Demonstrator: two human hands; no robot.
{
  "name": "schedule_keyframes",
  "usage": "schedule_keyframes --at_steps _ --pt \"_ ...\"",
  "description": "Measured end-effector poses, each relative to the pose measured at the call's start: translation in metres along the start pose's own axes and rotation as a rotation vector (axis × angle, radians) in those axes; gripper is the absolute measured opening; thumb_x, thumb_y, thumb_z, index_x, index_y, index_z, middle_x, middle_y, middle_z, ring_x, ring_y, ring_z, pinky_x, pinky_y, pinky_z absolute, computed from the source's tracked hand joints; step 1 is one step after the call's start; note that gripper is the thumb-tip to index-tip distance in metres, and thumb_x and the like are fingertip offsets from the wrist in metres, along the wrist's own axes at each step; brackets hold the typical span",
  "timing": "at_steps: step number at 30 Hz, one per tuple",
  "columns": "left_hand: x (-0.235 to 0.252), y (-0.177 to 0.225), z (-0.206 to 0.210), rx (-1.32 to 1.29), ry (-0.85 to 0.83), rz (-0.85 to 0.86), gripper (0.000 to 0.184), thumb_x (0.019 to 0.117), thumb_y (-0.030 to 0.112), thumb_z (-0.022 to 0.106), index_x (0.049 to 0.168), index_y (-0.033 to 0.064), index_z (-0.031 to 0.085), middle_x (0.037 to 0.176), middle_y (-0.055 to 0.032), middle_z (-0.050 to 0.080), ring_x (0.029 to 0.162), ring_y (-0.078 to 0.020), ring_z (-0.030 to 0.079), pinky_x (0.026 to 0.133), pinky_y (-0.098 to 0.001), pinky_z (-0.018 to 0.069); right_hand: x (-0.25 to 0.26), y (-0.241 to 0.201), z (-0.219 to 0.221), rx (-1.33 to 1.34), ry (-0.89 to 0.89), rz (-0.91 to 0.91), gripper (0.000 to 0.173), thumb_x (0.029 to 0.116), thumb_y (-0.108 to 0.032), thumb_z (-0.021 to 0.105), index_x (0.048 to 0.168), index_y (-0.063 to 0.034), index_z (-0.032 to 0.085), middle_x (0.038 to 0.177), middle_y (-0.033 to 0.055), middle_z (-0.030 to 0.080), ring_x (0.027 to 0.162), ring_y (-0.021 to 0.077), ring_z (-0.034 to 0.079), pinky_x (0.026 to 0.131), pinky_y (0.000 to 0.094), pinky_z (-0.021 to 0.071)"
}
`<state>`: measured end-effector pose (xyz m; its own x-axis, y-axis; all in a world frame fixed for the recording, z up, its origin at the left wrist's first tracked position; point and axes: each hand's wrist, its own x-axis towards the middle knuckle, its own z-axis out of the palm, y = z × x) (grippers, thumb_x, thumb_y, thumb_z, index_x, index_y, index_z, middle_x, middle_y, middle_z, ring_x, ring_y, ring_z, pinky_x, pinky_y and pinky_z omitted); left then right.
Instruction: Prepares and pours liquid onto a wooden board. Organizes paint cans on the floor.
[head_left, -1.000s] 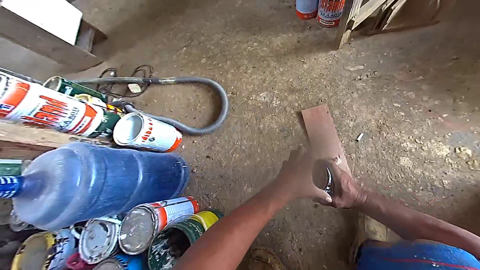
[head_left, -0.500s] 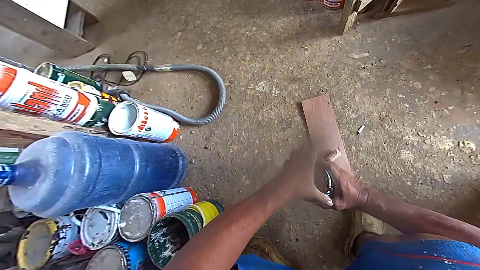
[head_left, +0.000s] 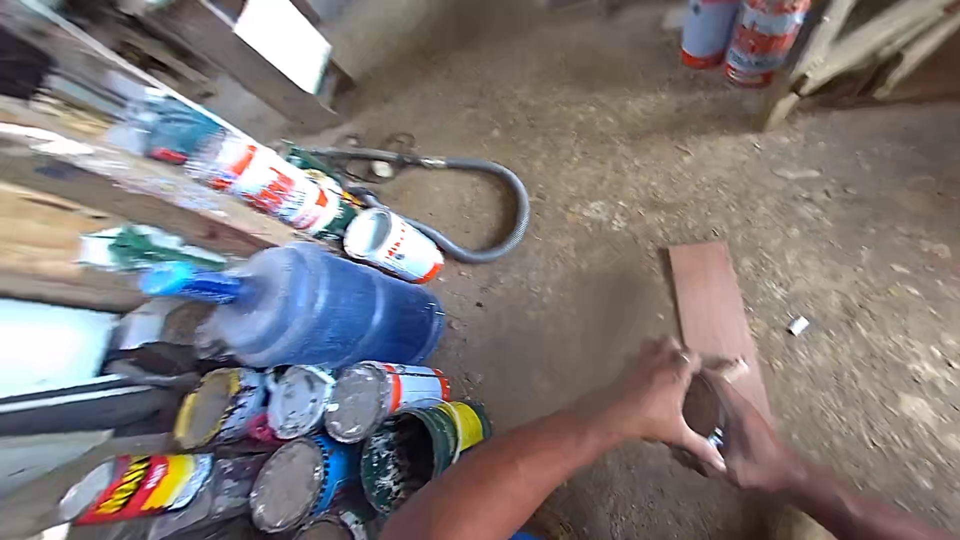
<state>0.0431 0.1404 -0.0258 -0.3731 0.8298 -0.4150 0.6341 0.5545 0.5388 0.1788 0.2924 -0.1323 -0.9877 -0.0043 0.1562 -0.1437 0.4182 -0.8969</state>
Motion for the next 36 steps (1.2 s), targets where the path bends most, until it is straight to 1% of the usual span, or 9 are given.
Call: schedule_keyframes --at_steps 4,8,11,14,20,26,28,32,36 --pt "-0.013 -0.003 -0.006 -0.051 0.050 0.112 0.107 0.0512 0.062 0.094 0.136 0.0079 0.057 0.136 -0.0189 0.055 0.126 -0.0376 0.053 0.100 -0.0520 0.0506 0.006 0.001 -0.012 0.254 -0.121 -0.045 0.120 0.0576 -0.061 0.093 0.147 0.0000 0.042 0.135 0.0073 0.064 0.123 0.0064 0.061 0.108 0.0297 0.0517" --pt "-0.030 0.012 -0.010 -0.140 0.076 0.170 0.099 0.0548 0.050 0.097 0.136 0.0073 0.058 0.136 -0.0208 0.055 0.127 -0.0400 0.051 0.105 -0.0519 0.0466 0.011 -0.011 -0.035 0.507 -0.318 -0.016 0.115 0.0580 -0.043 0.095 0.145 0.0077 0.039 0.137 0.0149 0.061 0.125 0.0141 0.061 0.112 0.0347 0.0483" --pt "-0.037 0.032 -0.019 -0.184 0.118 0.201 0.103 0.0554 0.050 0.096 0.140 0.0080 0.056 0.139 -0.0207 0.054 0.128 -0.0397 0.050 0.106 -0.0513 0.0454 0.013 -0.013 -0.063 0.597 -0.421 -0.067 0.112 0.0615 -0.043 0.095 0.147 0.0037 0.039 0.140 0.0080 0.061 0.129 0.0099 0.058 0.114 0.0318 0.0457" --pt "-0.028 0.050 -0.040 -0.150 0.175 0.269 0.100 0.0540 0.050 0.096 0.137 0.0087 0.059 0.137 -0.0179 0.056 0.126 -0.0367 0.052 0.106 -0.0491 0.0452 0.026 -0.030 -0.091 0.571 -0.396 -0.115 0.109 0.0618 -0.049 0.093 0.145 0.0009 0.043 0.137 0.0021 0.064 0.126 0.0055 0.059 0.113 0.0278 0.0466" --pt "-0.019 0.079 -0.079 -0.008 0.087 0.228 0.098 0.0534 0.050 0.097 0.130 0.0037 0.057 0.132 -0.0219 0.053 0.126 -0.0399 0.050 0.101 -0.0503 0.0473 0.049 -0.053 -0.113 0.613 -0.450 -0.207 0.100 0.0686 -0.056 0.089 0.146 -0.0084 0.047 0.135 -0.0042 0.066 0.125 0.0044 0.060 0.111 0.0278 0.0479" --pt "-0.027 0.072 -0.060 -0.002 -0.025 0.103 0.103 0.0515 0.049 0.098 0.129 -0.0020 0.053 0.133 -0.0255 0.052 0.126 -0.0421 0.050 0.104 -0.0528 0.0459 0.027 -0.041 -0.082 0.684 -0.449 -0.158 0.104 0.0654 -0.047 0.091 0.144 0.0032 0.045 0.135 0.0053 0.065 0.125 0.0069 0.060 0.111 0.0288 0.0469" --pt "-0.030 0.069 -0.061 0.004 0.087 0.091 0.108 0.0466 0.054 0.098 0.129 0.0003 0.054 0.133 -0.0238 0.053 0.126 -0.0395 0.052 0.103 -0.0494 0.0479 0.022 -0.033 -0.078 0.706 -0.391 -0.149 0.108 0.0658 -0.053 0.091 0.147 -0.0001 0.043 0.138 0.0032 0.064 0.127 0.0077 0.060 0.112 0.0304 0.0477" --pt "-0.029 0.066 -0.067 0.018 0.130 0.157 0.107 0.0495 0.063 0.094 0.133 0.0076 0.056 0.132 -0.0170 0.054 0.125 -0.0345 0.052 0.099 -0.0477 0.0506 0.027 -0.032 -0.083 0.528 -0.312 -0.248 0.104 0.0694 -0.057 0.089 0.154 -0.0184 0.042 0.144 -0.0058 0.060 0.131 0.0078 0.056 0.112 0.0313 0.0492" --pt "-0.030 0.069 -0.071 -0.067 0.247 0.233 0.092 0.0591 0.066 0.089 0.127 0.0100 0.060 0.123 -0.0093 0.061 0.119 -0.0238 0.056 0.100 -0.0414 0.0497 0.033 -0.048 -0.085 0.321 -0.152 -0.343 0.108 0.0689 -0.056 0.089 0.152 -0.0085 0.039 0.143 0.0033 0.058 0.131 0.0105 0.057 0.113 0.0323 0.0493"
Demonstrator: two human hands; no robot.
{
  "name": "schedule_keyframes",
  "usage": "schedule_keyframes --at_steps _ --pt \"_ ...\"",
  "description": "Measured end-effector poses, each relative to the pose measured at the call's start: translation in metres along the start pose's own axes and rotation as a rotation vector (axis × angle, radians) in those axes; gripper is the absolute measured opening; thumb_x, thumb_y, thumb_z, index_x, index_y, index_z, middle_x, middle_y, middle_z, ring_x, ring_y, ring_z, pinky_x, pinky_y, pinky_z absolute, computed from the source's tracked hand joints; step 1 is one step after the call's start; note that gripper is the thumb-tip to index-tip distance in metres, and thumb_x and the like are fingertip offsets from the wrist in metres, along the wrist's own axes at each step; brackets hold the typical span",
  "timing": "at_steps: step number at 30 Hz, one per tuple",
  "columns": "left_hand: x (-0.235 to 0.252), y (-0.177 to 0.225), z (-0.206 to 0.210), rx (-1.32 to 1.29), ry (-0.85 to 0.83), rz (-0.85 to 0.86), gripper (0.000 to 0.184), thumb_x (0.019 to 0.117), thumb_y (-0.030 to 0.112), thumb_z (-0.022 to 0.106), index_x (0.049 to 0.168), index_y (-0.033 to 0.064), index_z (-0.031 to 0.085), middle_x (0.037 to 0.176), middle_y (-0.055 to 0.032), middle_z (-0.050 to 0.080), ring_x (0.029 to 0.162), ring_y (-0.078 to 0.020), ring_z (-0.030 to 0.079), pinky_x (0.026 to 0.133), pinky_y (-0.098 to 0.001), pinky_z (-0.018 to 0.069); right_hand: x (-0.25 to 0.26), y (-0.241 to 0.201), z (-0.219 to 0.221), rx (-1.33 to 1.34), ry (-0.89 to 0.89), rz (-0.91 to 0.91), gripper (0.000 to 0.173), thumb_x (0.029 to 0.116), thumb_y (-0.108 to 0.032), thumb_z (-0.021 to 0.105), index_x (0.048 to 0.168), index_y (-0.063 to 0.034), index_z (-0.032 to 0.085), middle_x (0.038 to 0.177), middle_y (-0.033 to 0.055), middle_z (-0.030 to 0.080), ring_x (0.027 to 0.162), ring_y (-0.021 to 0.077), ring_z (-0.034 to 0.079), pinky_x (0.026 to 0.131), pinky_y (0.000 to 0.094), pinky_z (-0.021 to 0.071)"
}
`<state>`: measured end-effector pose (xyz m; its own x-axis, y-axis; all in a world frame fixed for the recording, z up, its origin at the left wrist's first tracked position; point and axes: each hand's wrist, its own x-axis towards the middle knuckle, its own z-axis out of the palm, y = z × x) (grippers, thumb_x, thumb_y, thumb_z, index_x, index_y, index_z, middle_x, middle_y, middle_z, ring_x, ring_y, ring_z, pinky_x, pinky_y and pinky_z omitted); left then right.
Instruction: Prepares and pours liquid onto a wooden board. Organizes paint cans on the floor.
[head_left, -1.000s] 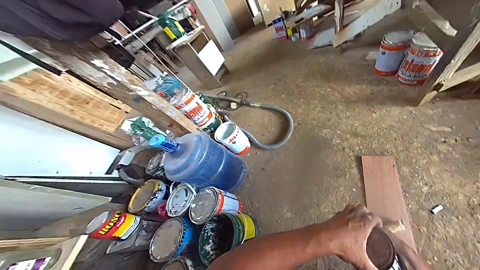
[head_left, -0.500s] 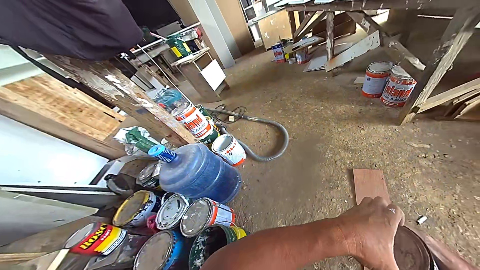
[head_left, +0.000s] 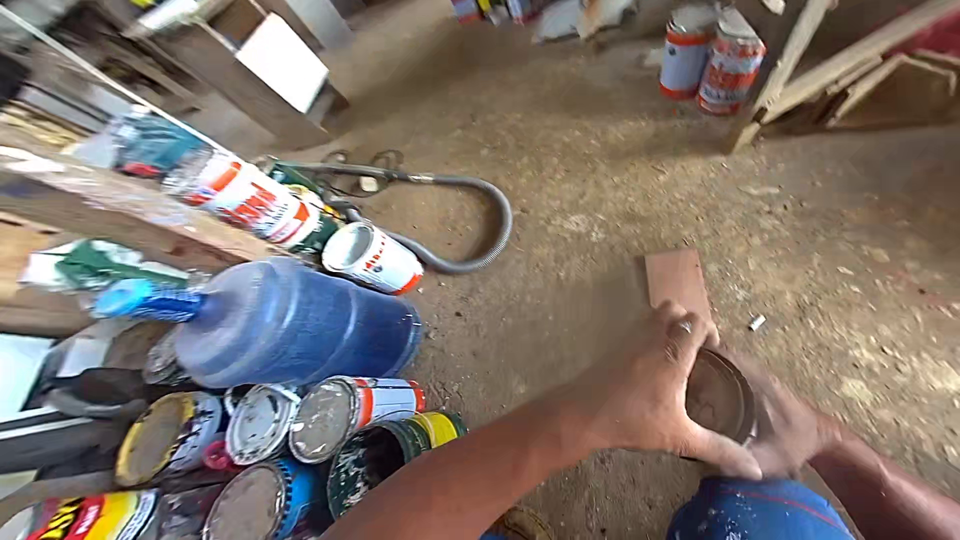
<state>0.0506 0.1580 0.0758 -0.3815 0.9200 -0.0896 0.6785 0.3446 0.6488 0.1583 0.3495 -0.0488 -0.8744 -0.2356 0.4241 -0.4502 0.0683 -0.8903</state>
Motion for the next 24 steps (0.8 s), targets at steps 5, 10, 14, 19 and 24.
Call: schedule_keyframes --at_steps 5,10,14,19,24 --pt "-0.002 -0.007 -0.001 0.029 0.159 -0.008 0.077 0.0648 0.057 0.088 0.125 0.0171 0.063 0.126 -0.0017 0.058 0.125 -0.0183 0.051 0.104 -0.0381 0.0473 0.004 0.003 0.001 -0.267 0.108 -0.022 0.110 0.0683 -0.063 0.086 0.150 -0.0047 0.040 0.137 0.0127 0.061 0.128 0.0166 0.060 0.111 0.0388 0.0511" --pt "-0.001 -0.032 -0.012 -0.562 0.287 -0.086 0.063 0.0700 0.033 0.089 0.123 0.0101 0.063 0.120 -0.0037 0.065 0.109 -0.0156 0.065 0.089 -0.0365 0.0600 -0.003 0.009 -0.003 -0.369 0.139 -0.033 0.114 0.0688 -0.067 0.083 0.153 -0.0063 0.036 0.141 0.0124 0.058 0.131 0.0190 0.057 0.112 0.0414 0.0502" --pt "-0.012 -0.062 -0.019 -1.102 0.427 -0.100 0.055 0.0842 0.042 0.081 0.127 0.0135 0.060 0.115 -0.0035 0.065 0.099 -0.0124 0.065 0.082 -0.0295 0.0578 -0.011 0.014 -0.014 -0.495 0.147 -0.049 0.115 0.0708 -0.068 0.080 0.154 -0.0036 0.034 0.145 0.0159 0.056 0.137 0.0228 0.053 0.116 0.0426 0.0456" --pt "-0.054 -0.071 -0.021 -1.459 0.590 -0.233 0.058 0.0862 0.056 0.075 0.127 0.0170 0.064 0.130 -0.0086 0.066 0.121 -0.0235 0.064 0.099 -0.0435 0.0557 -0.025 0.016 -0.038 -0.700 0.134 0.002 0.114 0.0675 -0.060 0.085 0.152 -0.0016 0.036 0.145 0.0196 0.056 0.138 0.0272 0.053 0.115 0.0449 0.0460" --pt "-0.101 -0.081 -0.014 -1.556 0.725 -0.266 0.055 0.0844 0.054 0.076 0.122 0.0147 0.069 0.129 -0.0129 0.067 0.120 -0.0274 0.065 0.097 -0.0473 0.0571 -0.034 0.022 -0.066 -0.900 0.167 -0.003 0.107 0.0663 -0.054 0.087 0.148 -0.0017 0.042 0.143 0.0231 0.056 0.135 0.0325 0.055 0.112 0.0478 0.0472"
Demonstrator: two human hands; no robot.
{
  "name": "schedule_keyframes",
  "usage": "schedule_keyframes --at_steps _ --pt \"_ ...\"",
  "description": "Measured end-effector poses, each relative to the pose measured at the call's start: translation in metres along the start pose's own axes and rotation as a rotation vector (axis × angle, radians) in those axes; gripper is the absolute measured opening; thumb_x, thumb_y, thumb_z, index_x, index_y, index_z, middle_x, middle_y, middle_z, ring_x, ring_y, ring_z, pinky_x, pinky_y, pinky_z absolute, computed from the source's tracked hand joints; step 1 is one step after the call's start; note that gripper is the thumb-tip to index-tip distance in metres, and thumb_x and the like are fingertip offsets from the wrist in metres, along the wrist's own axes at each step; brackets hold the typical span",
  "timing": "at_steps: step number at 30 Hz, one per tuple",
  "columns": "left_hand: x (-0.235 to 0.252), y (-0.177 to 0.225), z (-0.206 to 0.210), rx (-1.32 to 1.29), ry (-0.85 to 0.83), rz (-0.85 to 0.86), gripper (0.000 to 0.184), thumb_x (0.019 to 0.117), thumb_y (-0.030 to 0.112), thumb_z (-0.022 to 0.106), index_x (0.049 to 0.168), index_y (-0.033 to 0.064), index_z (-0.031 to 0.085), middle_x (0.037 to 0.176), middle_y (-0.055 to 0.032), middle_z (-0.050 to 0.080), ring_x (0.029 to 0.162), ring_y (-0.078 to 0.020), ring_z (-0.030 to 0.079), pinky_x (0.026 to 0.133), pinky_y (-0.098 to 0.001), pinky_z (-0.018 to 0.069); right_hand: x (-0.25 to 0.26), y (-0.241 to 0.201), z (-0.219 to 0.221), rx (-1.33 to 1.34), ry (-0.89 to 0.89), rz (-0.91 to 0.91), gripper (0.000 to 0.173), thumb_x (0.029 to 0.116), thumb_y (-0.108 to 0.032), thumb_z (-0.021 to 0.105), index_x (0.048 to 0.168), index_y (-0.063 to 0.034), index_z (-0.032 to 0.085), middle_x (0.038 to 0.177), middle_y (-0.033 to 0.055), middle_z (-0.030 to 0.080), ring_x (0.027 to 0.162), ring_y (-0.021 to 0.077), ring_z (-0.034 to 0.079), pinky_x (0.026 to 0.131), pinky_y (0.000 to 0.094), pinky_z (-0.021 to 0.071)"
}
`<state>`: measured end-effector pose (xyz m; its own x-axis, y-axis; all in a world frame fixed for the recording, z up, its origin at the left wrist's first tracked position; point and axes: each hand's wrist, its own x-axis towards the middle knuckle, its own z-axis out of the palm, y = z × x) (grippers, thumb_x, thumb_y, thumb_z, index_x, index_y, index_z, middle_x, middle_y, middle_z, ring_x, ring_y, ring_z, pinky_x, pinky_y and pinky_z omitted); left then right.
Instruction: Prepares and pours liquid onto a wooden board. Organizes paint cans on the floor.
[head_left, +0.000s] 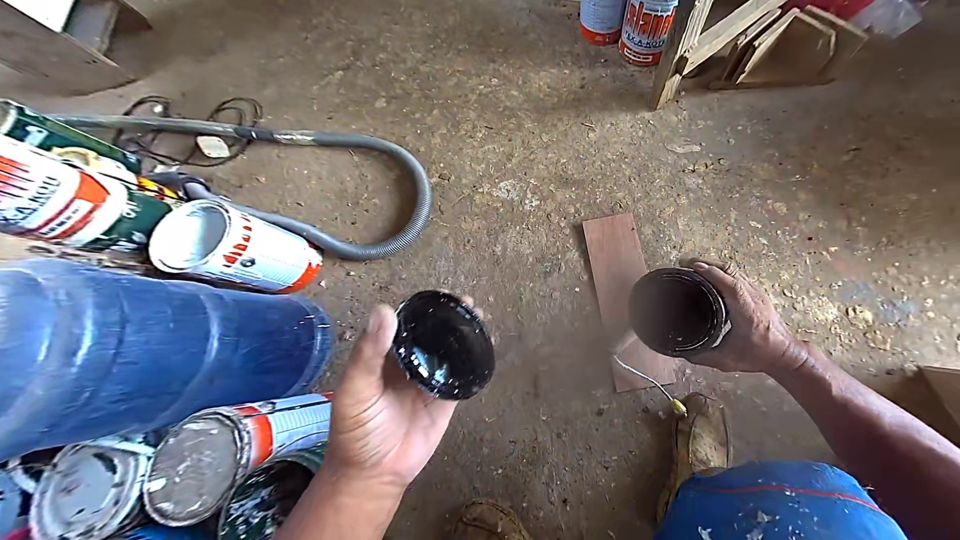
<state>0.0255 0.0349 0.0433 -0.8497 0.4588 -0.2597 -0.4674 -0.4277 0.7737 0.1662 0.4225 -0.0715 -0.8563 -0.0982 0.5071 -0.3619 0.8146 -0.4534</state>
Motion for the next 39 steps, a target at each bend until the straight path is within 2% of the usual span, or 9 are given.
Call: schedule_keyframes --at_steps 4,7,8,11,14,19,28,35,39 --pt "0.002 -0.014 -0.019 0.262 0.120 -0.098 0.053 0.0791 0.050 0.082 0.118 0.0177 0.069 0.113 -0.0063 0.072 0.104 -0.0183 0.071 0.089 -0.0366 0.0606 0.001 0.007 -0.009 0.013 0.071 -0.043 0.109 0.0646 -0.053 0.090 0.150 -0.0101 0.036 0.148 0.0215 0.052 0.142 0.0347 0.048 0.117 0.0520 0.0423" --pt "0.027 -0.034 -0.032 0.661 0.128 -0.156 0.046 0.0862 0.028 0.078 0.125 0.0113 0.060 0.110 -0.0048 0.067 0.099 -0.0156 0.067 0.086 -0.0330 0.0597 0.009 0.003 -0.015 -0.030 0.142 -0.156 0.104 0.0694 -0.048 0.088 0.151 -0.0185 0.032 0.154 0.0149 0.048 0.147 0.0336 0.042 0.122 0.0557 0.0355" --pt "0.037 -0.042 -0.039 0.845 0.097 -0.163 0.055 0.0831 0.029 0.081 0.129 0.0082 0.059 0.114 -0.0070 0.066 0.103 -0.0174 0.067 0.088 -0.0356 0.0591 0.013 0.001 -0.017 -0.051 0.167 -0.195 0.102 0.0716 -0.048 0.086 0.153 -0.0206 0.030 0.156 0.0129 0.046 0.148 0.0340 0.041 0.122 0.0583 0.0340" --pt "0.068 -0.072 -0.066 1.337 -0.040 -0.245 0.084 0.0758 0.045 0.087 0.140 0.0043 0.052 0.136 -0.0177 0.058 0.122 -0.0295 0.061 0.101 -0.0495 0.0532 0.025 -0.005 -0.024 -0.107 0.251 -0.293 0.098 0.0771 -0.048 0.082 0.156 -0.0231 0.028 0.158 0.0091 0.045 0.150 0.0337 0.039 0.123 0.0615 0.0321" --pt "0.098 -0.106 -0.077 1.551 -0.119 -0.282 0.089 0.0755 0.048 0.087 0.144 0.0036 0.051 0.143 -0.0219 0.052 0.130 -0.0353 0.054 0.109 -0.0531 0.0466 0.044 -0.015 -0.035 -0.148 0.328 -0.360 0.090 0.0827 -0.044 0.079 0.156 -0.0233 0.030 0.159 0.0061 0.045 0.149 0.0319 0.040 0.123 0.0603 0.0332" --pt "0.122 -0.137 -0.078 1.692 -0.155 -0.278 0.091 0.0753 0.050 0.085 0.145 0.0045 0.051 0.146 -0.0214 0.049 0.135 -0.0382 0.049 0.111 -0.0528 0.0436 0.067 -0.022 -0.053 -0.251 0.340 -0.446 0.079 0.0882 -0.041 0.075 0.154 -0.0213 0.035 0.160 0.0041 0.044 0.151 0.0296 0.038 0.124 0.0609 0.0309" --pt "0.123 -0.142 -0.079 1.718 -0.177 -0.342 0.092 0.0759 0.051 0.085 0.148 0.0068 0.048 0.149 -0.0202 0.047 0.135 -0.0377 0.048 0.111 -0.0514 0.0433 0.091 -0.013 -0.076 -0.446 0.254 -0.517 0.080 0.0854 -0.040 0.078 0.149 -0.0157 0.036 0.160 0.0088 0.042 0.153 0.0304 0.034 0.125 0.0595 0.0262" --pt "0.062 -0.067 -0.047 1.487 -0.250 -0.429 0.088 0.0759 0.052 0.086 0.143 0.0061 0.052 0.138 -0.0174 0.056 0.124 -0.0308 0.058 0.105 -0.0495 0.0485 0.101 0.005 -0.089 -0.515 0.029 -0.522 0.080 0.0838 -0.039 0.076 0.147 -0.0090 0.037 0.154 0.0176 0.048 0.148 0.0385 0.040 0.122 0.0593 0.0294" --pt "-0.003 -0.029 -0.011 1.472 -0.315 -0.296 0.088 0.0720 0.060 0.085 0.140 0.0116 0.058 0.135 -0.0130 0.059 0.121 -0.0288 0.060 0.100 -0.0483 0.0526 0.104 0.013 -0.088 -0.532 -0.073 -0.485 0.076 0.0845 -0.037 0.074 0.144 -0.0052 0.040 0.151 0.0204 0.050 0.145 0.0411 0.043 0.121 0.0596 0.0308"
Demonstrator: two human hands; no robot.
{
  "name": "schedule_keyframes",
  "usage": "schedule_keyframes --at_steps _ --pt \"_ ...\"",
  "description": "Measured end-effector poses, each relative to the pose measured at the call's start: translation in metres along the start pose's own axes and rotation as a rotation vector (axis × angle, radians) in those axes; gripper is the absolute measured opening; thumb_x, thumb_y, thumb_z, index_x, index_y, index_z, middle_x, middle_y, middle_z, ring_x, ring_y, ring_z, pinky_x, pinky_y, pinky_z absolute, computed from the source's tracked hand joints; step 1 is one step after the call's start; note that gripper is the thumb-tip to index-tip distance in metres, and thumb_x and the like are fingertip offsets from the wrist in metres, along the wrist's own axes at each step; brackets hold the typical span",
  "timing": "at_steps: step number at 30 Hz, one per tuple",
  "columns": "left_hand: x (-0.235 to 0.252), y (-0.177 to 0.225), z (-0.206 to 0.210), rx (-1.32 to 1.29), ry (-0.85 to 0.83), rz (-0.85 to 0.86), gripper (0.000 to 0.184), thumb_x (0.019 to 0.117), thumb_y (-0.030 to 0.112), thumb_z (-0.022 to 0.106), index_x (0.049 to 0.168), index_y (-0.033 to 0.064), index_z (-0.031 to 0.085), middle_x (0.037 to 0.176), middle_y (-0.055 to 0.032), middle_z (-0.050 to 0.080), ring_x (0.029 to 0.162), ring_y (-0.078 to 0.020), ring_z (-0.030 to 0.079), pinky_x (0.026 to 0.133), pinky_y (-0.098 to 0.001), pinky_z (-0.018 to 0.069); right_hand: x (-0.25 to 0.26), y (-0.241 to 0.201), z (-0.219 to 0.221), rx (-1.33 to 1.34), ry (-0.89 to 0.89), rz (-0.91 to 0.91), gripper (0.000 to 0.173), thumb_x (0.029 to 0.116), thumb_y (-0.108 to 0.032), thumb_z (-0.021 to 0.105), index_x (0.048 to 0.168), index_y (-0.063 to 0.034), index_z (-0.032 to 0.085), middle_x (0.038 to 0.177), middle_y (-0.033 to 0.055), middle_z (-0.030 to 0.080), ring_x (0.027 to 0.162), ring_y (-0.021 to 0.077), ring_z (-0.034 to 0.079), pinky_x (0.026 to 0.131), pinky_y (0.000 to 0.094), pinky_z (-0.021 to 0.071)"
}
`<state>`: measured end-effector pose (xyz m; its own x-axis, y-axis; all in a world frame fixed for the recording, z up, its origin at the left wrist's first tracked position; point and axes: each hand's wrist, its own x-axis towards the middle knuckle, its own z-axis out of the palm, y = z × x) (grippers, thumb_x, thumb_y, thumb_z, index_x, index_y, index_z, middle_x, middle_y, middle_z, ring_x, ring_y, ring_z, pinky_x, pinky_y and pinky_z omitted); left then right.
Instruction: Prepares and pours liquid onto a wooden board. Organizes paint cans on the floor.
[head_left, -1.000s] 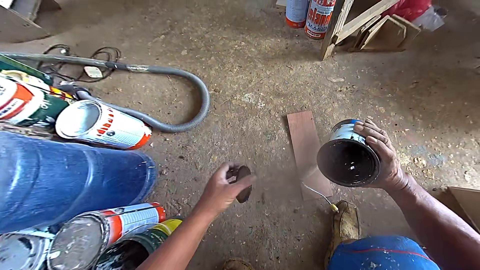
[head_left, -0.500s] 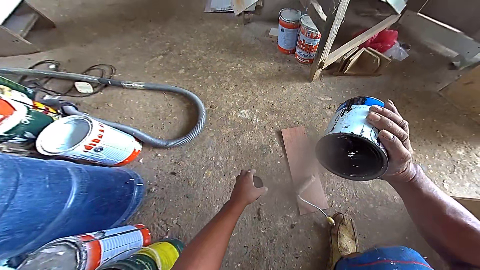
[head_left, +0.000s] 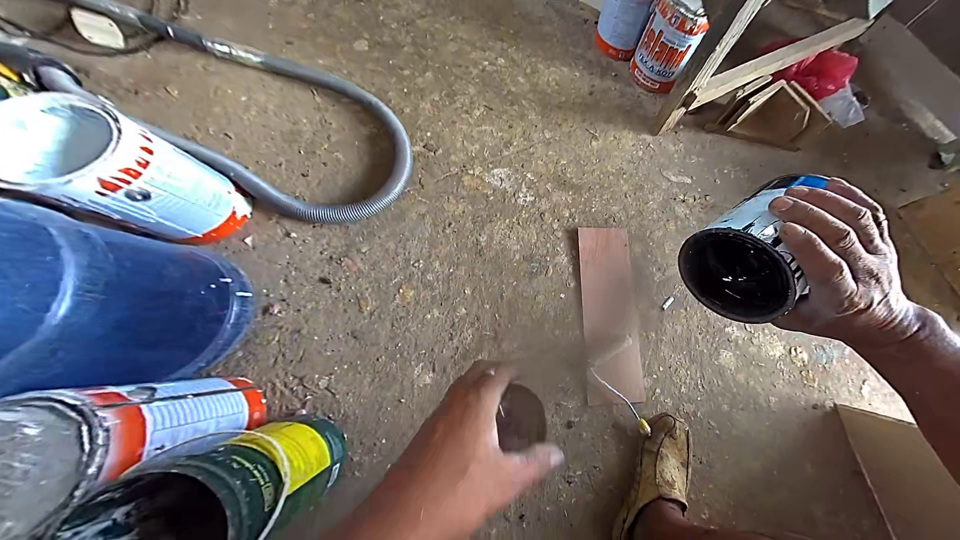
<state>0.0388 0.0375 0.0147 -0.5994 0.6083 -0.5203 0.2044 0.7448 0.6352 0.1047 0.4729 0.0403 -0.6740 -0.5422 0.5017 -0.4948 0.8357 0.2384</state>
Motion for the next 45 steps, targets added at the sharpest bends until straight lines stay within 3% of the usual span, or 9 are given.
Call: schedule_keyframes --at_steps 3,6,15,20,26,32,36,45 --pt "-0.041 0.018 0.013 0.036 0.112 0.139 0.081 0.0724 0.053 0.086 0.136 0.0100 0.062 0.135 -0.0151 0.061 0.122 -0.0353 0.059 0.098 -0.0504 0.0533 0.004 0.004 0.007 -0.010 -0.049 -0.023 0.071 0.0866 -0.035 0.072 0.142 -0.0034 0.042 0.149 0.0221 0.051 0.143 0.0425 0.044 0.120 0.0603 0.0308" --pt "-0.057 0.019 0.031 0.022 0.159 0.148 0.079 0.0729 0.051 0.086 0.136 0.0097 0.063 0.135 -0.0151 0.061 0.122 -0.0343 0.059 0.097 -0.0447 0.0537 0.009 0.008 0.015 -0.030 -0.076 -0.043 0.067 0.0887 -0.035 0.069 0.141 -0.0032 0.042 0.149 0.0223 0.051 0.143 0.0430 0.044 0.120 0.0602 0.0298" --pt "-0.057 0.003 0.037 0.121 -0.041 0.193 0.076 0.0734 0.051 0.085 0.134 0.0088 0.064 0.130 -0.0160 0.061 0.117 -0.0372 0.060 0.090 -0.0458 0.0555 0.001 0.016 0.037 -0.089 -0.196 -0.014 0.083 0.0822 -0.044 0.075 0.148 -0.0064 0.041 0.154 0.0211 0.048 0.145 0.0434 0.042 0.121 0.0604 0.0300" --pt "-0.068 0.003 0.032 0.094 -0.177 0.251 0.074 0.0797 0.048 0.081 0.137 0.0073 0.061 0.131 -0.0197 0.059 0.118 -0.0396 0.059 0.089 -0.0490 0.0539 -0.008 0.007 0.044 -0.073 -0.280 0.055 0.093 0.0792 -0.053 0.077 0.153 -0.0107 0.040 0.155 0.0179 0.047 0.144 0.0412 0.043 0.119 0.0595 0.0313" --pt "-0.083 0.003 0.026 0.087 -0.179 0.286 0.068 0.0840 0.047 0.077 0.137 0.0073 0.061 0.132 -0.0193 0.059 0.119 -0.0390 0.058 0.089 -0.0466 0.0529 -0.003 -0.006 0.052 -0.079 -0.387 0.100 0.092 0.0795 -0.053 0.075 0.153 -0.0097 0.039 0.154 0.0213 0.047 0.143 0.0452 0.043 0.117 0.0635 0.0316" --pt "-0.089 -0.002 0.024 0.101 -0.163 0.285 0.067 0.0844 0.047 0.077 0.137 0.0077 0.061 0.133 -0.0194 0.059 0.119 -0.0395 0.058 0.089 -0.0472 0.0535 -0.003 -0.009 0.066 -0.095 -0.352 0.105 0.090 0.0806 -0.056 0.073 0.152 -0.0098 0.042 0.153 0.0201 0.048 0.142 0.0445 0.044 0.115 0.0630 0.0340" --pt "-0.091 -0.001 0.022 0.104 -0.155 0.285 0.069 0.0841 0.048 0.077 0.138 0.0073 0.061 0.133 -0.0201 0.059 0.120 -0.0398 0.059 0.090 -0.0473 0.0533 0.015 -0.022 0.069 -0.096 -0.357 0.114 0.090 0.0769 -0.047 0.078 0.149 -0.0062 0.043 0.149 0.0218 0.051 0.138 0.0454 0.048 0.114 0.0618 0.0353" --pt "-0.089 -0.004 0.020 0.105 -0.185 0.258 0.069 0.0854 0.048 0.076 0.139 0.0076 0.059 0.135 -0.0190 0.058 0.122 -0.0399 0.058 0.092 -0.0479 0.0533 0.011 -0.024 0.082 -0.100 -0.376 0.140 0.091 0.0754 -0.045 0.079 0.150 -0.0061 0.044 0.150 0.0224 0.051 0.139 0.0460 0.047 0.114 0.0620 0.0345"
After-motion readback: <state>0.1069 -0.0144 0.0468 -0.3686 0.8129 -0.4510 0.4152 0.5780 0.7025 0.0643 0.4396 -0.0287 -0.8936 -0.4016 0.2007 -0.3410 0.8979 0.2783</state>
